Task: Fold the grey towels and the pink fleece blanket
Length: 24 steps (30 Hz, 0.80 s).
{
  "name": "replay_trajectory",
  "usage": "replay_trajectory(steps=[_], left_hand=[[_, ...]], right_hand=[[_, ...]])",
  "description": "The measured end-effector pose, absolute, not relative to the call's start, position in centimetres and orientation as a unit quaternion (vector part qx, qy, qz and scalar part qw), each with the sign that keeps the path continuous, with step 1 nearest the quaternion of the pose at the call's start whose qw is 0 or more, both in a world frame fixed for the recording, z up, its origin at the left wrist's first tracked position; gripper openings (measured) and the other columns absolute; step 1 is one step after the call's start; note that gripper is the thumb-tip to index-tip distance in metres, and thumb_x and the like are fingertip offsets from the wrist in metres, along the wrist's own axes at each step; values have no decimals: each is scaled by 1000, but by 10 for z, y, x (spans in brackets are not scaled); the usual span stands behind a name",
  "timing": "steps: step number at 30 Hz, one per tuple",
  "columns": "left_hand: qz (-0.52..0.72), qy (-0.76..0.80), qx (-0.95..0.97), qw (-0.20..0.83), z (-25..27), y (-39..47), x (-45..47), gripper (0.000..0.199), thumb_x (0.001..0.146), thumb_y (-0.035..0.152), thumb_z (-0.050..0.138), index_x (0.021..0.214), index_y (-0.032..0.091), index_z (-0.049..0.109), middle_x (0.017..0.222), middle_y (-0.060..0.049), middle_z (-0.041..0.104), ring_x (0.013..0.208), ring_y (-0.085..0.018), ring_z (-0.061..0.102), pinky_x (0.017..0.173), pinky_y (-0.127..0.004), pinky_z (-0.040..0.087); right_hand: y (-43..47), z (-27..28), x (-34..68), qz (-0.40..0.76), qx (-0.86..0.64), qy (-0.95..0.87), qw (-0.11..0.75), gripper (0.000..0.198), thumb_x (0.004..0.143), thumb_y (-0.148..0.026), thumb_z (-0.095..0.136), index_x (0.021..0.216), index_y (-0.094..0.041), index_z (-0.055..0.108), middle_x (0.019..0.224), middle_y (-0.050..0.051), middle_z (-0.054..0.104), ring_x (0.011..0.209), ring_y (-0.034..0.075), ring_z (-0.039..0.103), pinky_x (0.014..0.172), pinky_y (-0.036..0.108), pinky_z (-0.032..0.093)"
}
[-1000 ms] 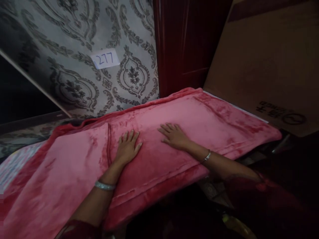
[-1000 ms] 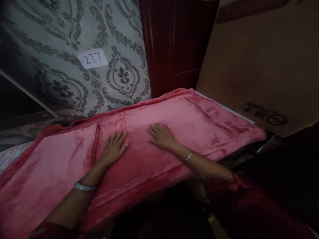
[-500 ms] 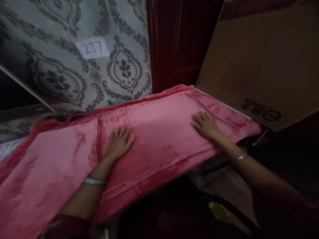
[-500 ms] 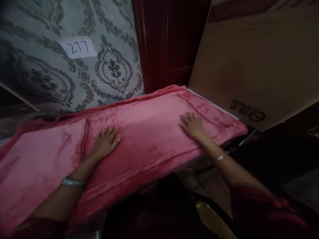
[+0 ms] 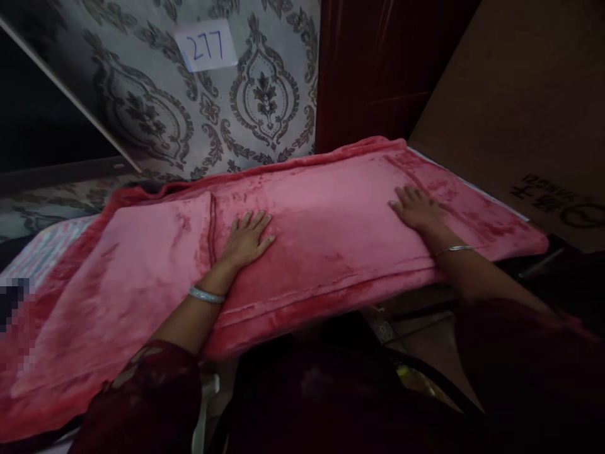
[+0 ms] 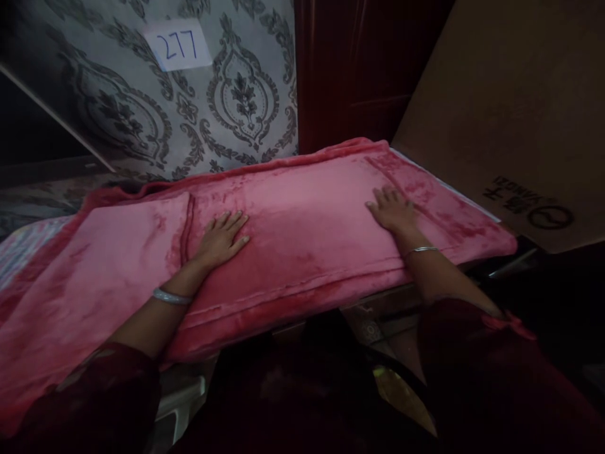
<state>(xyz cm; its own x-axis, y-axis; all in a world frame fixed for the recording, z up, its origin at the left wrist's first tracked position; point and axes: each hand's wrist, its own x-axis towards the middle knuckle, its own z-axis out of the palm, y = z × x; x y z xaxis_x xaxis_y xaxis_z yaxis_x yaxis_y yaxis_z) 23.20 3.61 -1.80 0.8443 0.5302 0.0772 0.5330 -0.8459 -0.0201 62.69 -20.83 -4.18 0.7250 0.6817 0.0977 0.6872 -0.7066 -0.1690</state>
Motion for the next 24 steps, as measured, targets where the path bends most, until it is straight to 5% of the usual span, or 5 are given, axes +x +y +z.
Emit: replay_trajectory(steps=[5,9,17,21,24], left_hand=[[-34,-250,-968,12,-19,35,232,63,101,51,32,160,28,29,168,-5,26,155,-34,18,123,-58,15],[-14,-211,-977,-6,-17,36,233,61,102,48,33,160,29,27,168,-4,26,155,-31,17,124,-56,13],[-3,-120,-990,-80,-20,-31,237,69,95,58,49,157,30,35,169,-9,19,155,-39,9,121,-65,12],[-12,-19,-984,-177,-22,-101,228,72,90,60,59,153,30,42,167,-10,25,155,-34,15,123,-62,13],[-34,67,-961,-266,-15,-136,216,55,92,53,60,142,29,56,158,-9,44,152,-30,30,124,-57,20]], right_hand=[[-276,-38,645,-1,-954,-286,90,73,103,-57,25,156,-8,37,157,28,35,141,51,34,105,76,26],[-268,-27,611,-67,-950,-291,94,69,103,-51,33,156,-8,34,161,29,24,147,51,23,109,76,22],[-219,-40,488,-2,-771,-630,90,61,103,-49,28,159,-25,31,167,9,22,153,32,20,117,60,27],[-224,-56,480,-2,-781,-619,82,60,102,-48,26,157,-27,36,164,6,31,151,30,25,118,59,27],[-232,-60,486,-23,-793,-602,88,61,100,-49,25,157,-29,37,162,5,35,150,30,28,117,57,31]])
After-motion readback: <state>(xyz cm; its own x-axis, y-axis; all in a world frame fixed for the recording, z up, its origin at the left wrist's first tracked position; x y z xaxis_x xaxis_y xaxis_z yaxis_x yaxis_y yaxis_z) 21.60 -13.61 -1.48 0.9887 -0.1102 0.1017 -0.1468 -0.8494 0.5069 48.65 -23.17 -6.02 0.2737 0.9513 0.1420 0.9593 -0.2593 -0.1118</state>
